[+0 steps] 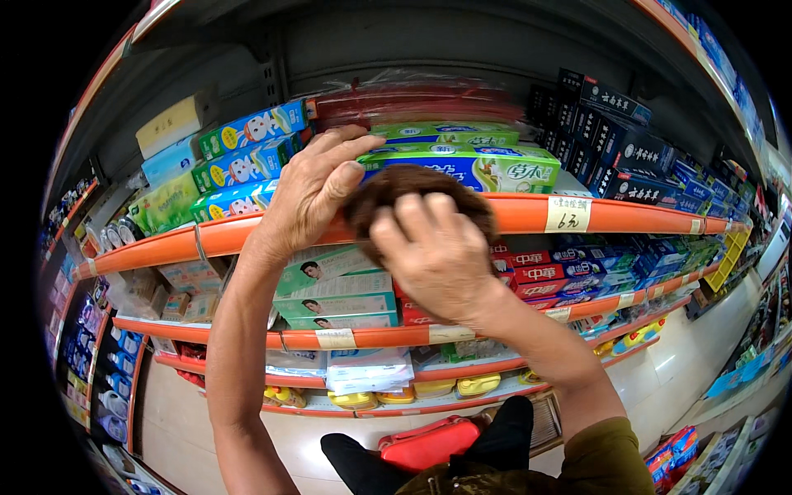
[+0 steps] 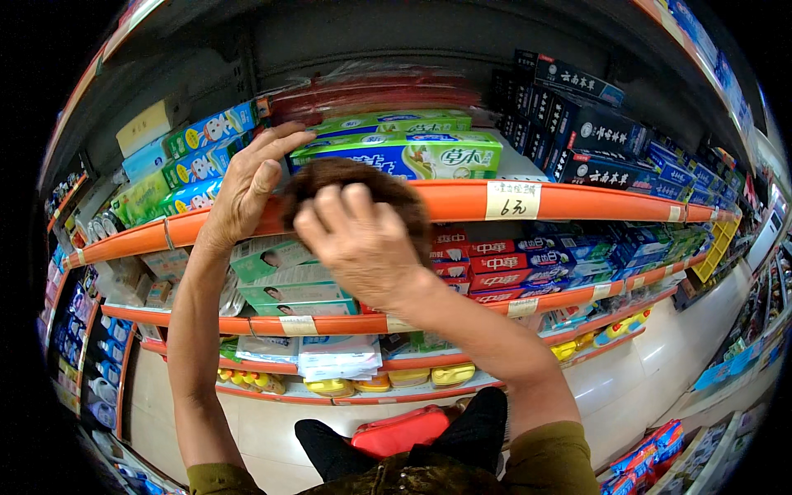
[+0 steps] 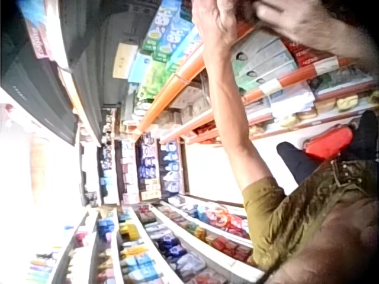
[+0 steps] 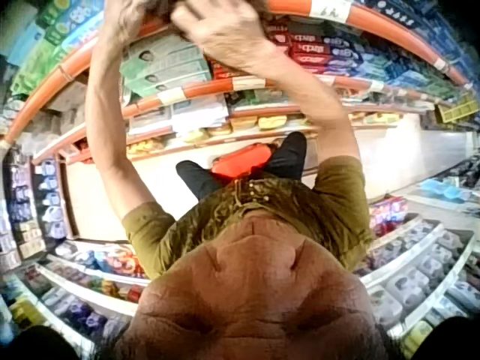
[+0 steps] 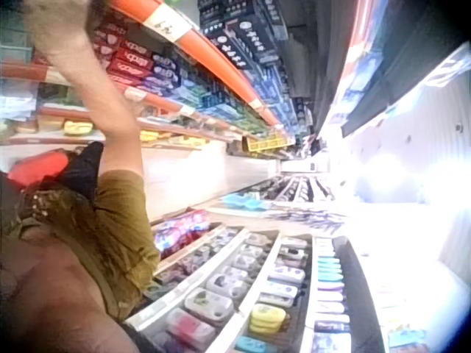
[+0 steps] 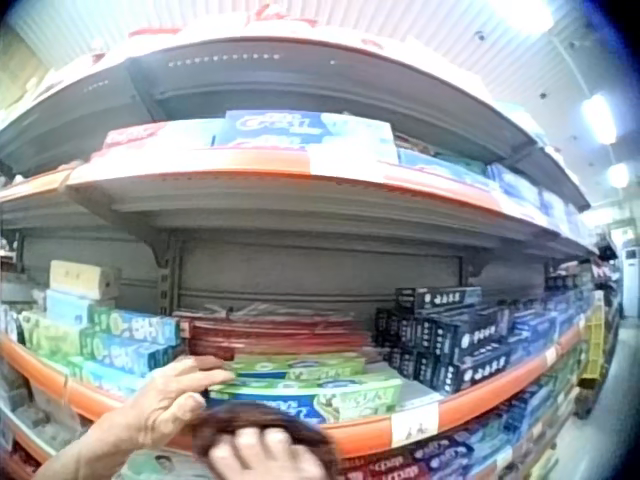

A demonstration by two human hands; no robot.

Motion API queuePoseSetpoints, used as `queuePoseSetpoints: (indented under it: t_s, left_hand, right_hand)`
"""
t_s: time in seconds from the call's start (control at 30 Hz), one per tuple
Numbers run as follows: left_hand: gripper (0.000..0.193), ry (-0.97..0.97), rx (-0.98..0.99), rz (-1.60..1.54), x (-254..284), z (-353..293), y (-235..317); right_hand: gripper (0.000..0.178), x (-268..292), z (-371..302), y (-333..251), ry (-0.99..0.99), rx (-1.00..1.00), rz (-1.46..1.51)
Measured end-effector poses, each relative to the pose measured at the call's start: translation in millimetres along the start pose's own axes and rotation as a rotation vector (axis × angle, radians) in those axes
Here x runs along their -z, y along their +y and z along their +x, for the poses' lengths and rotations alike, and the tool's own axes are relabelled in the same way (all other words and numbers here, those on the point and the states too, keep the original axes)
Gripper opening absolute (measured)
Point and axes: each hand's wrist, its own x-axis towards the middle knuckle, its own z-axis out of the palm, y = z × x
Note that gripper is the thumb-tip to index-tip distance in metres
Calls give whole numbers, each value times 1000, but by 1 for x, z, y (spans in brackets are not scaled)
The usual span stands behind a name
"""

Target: The person uses a brown cloth to wipe the front edges of shelves in a store aisle. They clean the edges of shelves stocked with chips and then move to a section with toothpaste boxes, wiping the orange shelf edges and the boxes themselves.

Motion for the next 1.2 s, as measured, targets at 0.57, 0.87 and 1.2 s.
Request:
queuePoseSetpoints:
  t_s: [0.57,0.87,1.2]
  left_hand:
    - [64,-87,233,436,-12,3,10]
    - [57,-35,226,252,-10,2,8]
    - [58,-78,211,85,-8,5,6]
  right_hand:
    - [26,64,-57,82,-146,-108,36]
    - [26,85,-34,127,67,-138,44]
    - [28,33,46,107,-479,-125,158]
